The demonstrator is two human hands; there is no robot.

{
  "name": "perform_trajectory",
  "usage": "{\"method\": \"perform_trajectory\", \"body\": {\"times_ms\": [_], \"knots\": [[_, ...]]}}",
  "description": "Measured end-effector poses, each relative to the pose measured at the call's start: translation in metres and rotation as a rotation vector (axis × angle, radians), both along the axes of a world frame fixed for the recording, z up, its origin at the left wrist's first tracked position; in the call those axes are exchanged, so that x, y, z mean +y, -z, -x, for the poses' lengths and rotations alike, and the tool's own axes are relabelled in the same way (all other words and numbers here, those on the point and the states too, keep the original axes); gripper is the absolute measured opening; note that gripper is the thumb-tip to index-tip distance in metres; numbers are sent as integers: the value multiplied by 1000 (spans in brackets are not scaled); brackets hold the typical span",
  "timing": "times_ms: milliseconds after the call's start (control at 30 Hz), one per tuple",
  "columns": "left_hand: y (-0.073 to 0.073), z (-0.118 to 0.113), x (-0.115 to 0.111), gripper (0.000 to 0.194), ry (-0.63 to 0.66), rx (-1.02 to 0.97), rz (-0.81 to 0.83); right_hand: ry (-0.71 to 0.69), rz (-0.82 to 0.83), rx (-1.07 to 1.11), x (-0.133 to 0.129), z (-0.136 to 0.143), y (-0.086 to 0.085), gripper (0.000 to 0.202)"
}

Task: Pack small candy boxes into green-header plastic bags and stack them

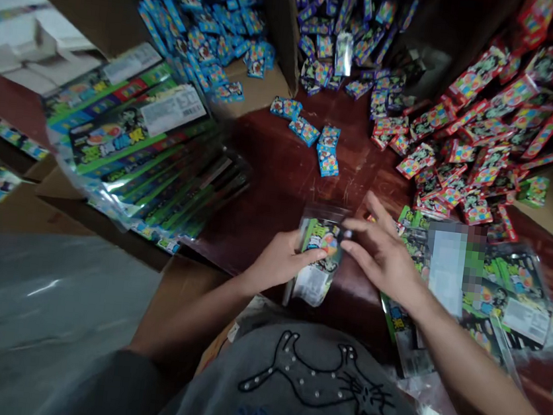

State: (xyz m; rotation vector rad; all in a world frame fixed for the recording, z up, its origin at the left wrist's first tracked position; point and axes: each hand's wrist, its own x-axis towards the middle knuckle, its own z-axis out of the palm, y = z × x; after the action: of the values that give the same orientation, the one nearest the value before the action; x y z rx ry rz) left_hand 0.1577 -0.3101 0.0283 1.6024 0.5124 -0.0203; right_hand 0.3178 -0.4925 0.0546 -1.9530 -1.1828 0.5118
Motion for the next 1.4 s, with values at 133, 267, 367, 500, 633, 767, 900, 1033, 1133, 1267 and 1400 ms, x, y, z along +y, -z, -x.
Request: {"method": "perform_trajectory", "body": {"times_ms": [133,267,367,500,633,767,900,1033,1133,1267,1400], "knots": [[16,-3,-6,40,-273,5,-12,213,272,4,18,41,39,55],[48,2,-13,47,-343,39,-11,149,580,-181,39,69,65,50],[63,6,-3,73,-487,-137,-248,102,575,-197,43,70,64,43],[46,-18,37,74,-472,-291,-785,12,532,-252,47,32,29,43],[17,-93,80,66,-306,-231,-1052,160,397,-501,103,-72,-17,55],[12,-177,103,90,-248,134,-1098,433,580,-577,193,-191,-21,66],[20,-215,111,79,-129,264,-1097,399,756,-465,249,-250,7,89],[11,-201,116,36,-171,86,-1066,410,639,-512,241,-248,11,74],[-6,-172,116,12,-66,-63,-911,276,356,-547,196,-231,-6,59],[-4,-137,112,25,280,-71,-371,-121,302,-161,123,-201,-9,46],[26,-123,100,30,415,57,-131,-312,392,92,79,-154,22,35]]}}
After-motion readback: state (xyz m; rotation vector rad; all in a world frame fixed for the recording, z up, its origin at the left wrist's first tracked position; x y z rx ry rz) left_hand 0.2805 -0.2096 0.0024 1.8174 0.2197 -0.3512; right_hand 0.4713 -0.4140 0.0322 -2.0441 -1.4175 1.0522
